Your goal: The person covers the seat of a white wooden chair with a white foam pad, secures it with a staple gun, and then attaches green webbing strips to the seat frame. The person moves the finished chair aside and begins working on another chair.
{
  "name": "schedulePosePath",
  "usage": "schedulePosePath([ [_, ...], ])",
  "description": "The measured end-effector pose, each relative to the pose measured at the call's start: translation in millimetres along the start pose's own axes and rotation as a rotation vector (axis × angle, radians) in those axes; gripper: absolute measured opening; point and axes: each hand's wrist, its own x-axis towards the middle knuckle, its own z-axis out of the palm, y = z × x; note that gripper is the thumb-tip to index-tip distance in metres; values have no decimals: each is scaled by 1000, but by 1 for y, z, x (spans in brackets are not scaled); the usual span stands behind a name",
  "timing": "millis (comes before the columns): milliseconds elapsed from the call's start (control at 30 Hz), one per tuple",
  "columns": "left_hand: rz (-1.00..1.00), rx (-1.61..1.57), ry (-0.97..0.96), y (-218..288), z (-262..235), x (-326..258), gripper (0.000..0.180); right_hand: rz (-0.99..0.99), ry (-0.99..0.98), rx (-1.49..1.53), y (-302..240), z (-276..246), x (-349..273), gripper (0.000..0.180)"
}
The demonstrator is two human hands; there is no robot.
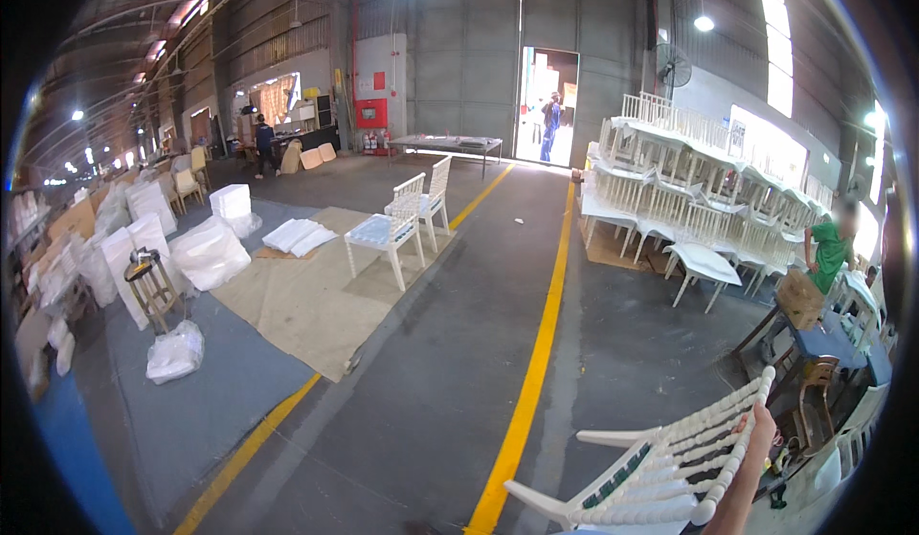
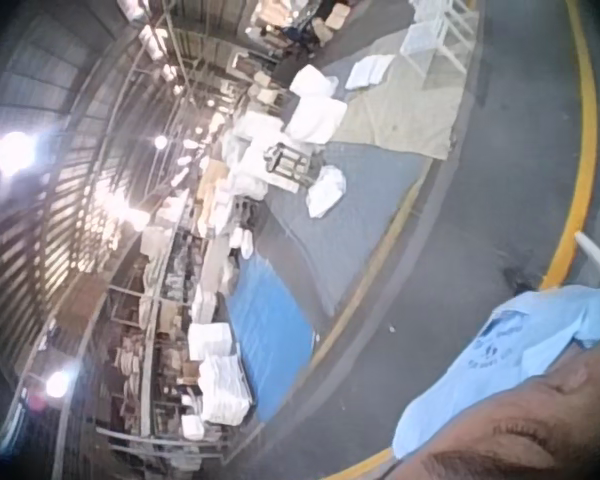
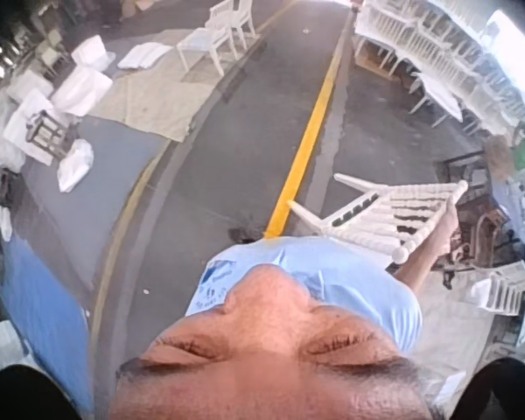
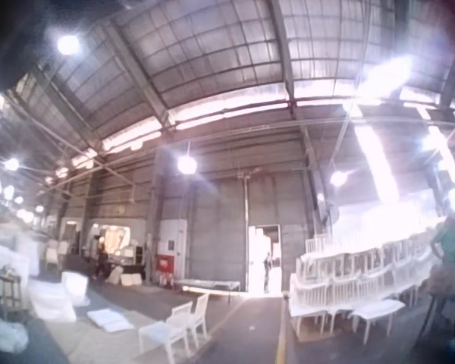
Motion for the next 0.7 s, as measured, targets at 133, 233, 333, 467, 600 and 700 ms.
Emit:
schedulePosePath([
  [133,48,-34,122,100,-127,83,56,-69,13,-44,22,143,-33,28],
  [233,191,-92,347,201,-255,137,56,-36,-13,46,39,270,-66,21],
  [333,920,178,917,322,-346,188,32,-24,-64,81,54,385,-85,24],
  [467,731,-350,632,457,-385,245,33,30,-102,137,81,526,-95,24],
  [600,593,-203,530,509,-342,300,30,97,-182,129,125,688,-92,22],
  [700,280,-233,322,512,-315,321,30,197,-394,108,181,816,-121,19],
])
